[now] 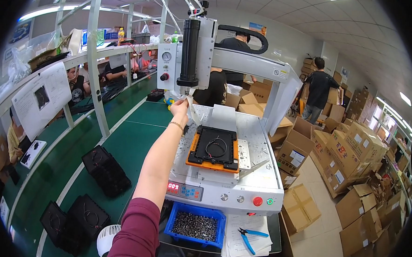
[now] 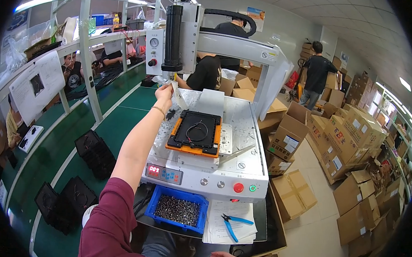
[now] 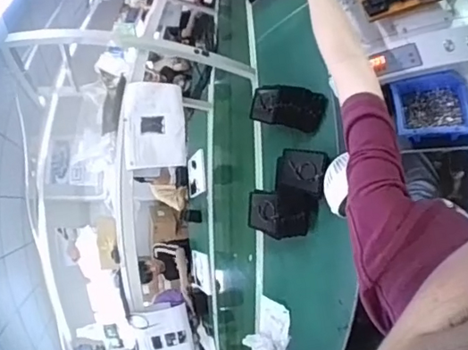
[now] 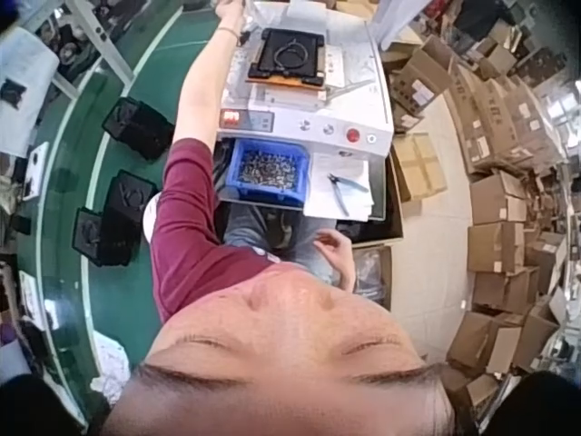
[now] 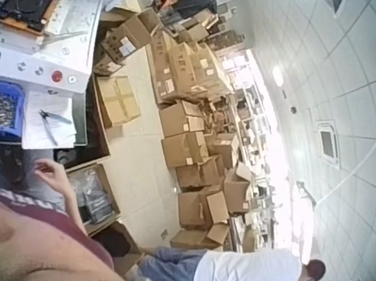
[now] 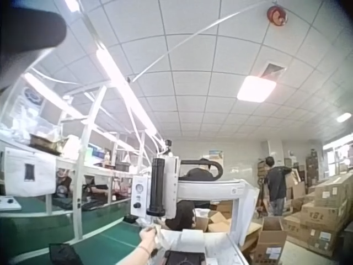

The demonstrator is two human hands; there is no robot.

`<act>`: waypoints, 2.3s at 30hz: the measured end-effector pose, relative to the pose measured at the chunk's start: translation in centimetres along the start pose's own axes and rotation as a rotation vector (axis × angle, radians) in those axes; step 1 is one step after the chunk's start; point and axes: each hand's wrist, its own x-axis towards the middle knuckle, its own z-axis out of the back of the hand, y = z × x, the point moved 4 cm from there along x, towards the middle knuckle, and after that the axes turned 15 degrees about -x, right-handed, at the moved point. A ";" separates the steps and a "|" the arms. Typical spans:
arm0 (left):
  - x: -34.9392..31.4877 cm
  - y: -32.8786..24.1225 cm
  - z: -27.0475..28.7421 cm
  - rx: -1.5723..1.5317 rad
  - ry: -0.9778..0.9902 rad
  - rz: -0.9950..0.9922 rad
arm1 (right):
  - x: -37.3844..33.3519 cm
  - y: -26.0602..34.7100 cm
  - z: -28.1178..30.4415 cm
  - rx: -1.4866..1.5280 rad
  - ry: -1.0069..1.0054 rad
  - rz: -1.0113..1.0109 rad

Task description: Assembling electronic device housings by placing components and cleaning the adhesive dispensing machine nozzle.

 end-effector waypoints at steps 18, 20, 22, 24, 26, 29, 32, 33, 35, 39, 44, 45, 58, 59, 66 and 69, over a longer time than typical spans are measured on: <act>1.6 0.5 1.4 0.067 -0.047 0.020 | -0.2 0.2 -0.5 0.009 0.016 0.011; 2.4 0.0 3.8 -0.096 -0.159 0.043 | -0.1 0.6 -0.6 0.012 0.050 0.020; -0.8 2.0 1.3 -0.181 -0.150 0.127 | 0.0 0.4 0.0 0.027 0.012 -0.005; -1.4 1.4 0.3 -0.131 -0.098 0.128 | 0.0 0.2 0.2 0.038 0.014 0.000; -1.4 0.8 0.1 -0.059 -0.109 0.098 | 0.2 -0.1 0.5 0.026 0.004 0.038; -1.4 0.5 0.4 -0.110 -0.089 0.013 | 0.6 0.0 0.5 0.023 0.019 0.036; -1.2 0.4 0.7 -0.060 0.005 -0.043 | 0.6 0.0 0.0 0.024 0.039 0.038; -1.6 0.5 0.4 -0.129 0.037 -0.087 | 0.6 -0.1 -0.1 0.026 0.038 0.032; -1.9 0.5 0.0 -0.114 0.040 -0.108 | 0.5 -0.2 -0.2 0.015 0.040 0.023; -2.0 -0.1 -0.4 -0.096 0.022 -0.206 | 0.4 -0.1 0.0 0.025 0.032 0.018; -1.3 -0.8 -0.1 -0.027 0.049 -0.267 | 0.4 0.1 0.1 0.003 0.022 0.008; -1.4 -0.7 -0.3 -0.030 0.051 -0.266 | 0.5 0.2 0.1 0.002 0.019 0.009; -0.5 0.0 -1.2 0.259 -0.102 -0.252 | 0.3 0.0 -0.1 0.015 0.020 0.007; -0.5 0.4 -1.2 0.117 -0.134 -0.182 | 0.2 0.0 -0.1 0.019 0.019 0.002; -0.2 1.9 -1.2 -0.344 -0.234 0.026 | -0.2 0.0 0.2 0.021 0.002 -0.006; 0.8 2.3 -0.2 -0.379 -0.326 0.112 | -0.3 -0.3 0.1 0.047 0.005 -0.006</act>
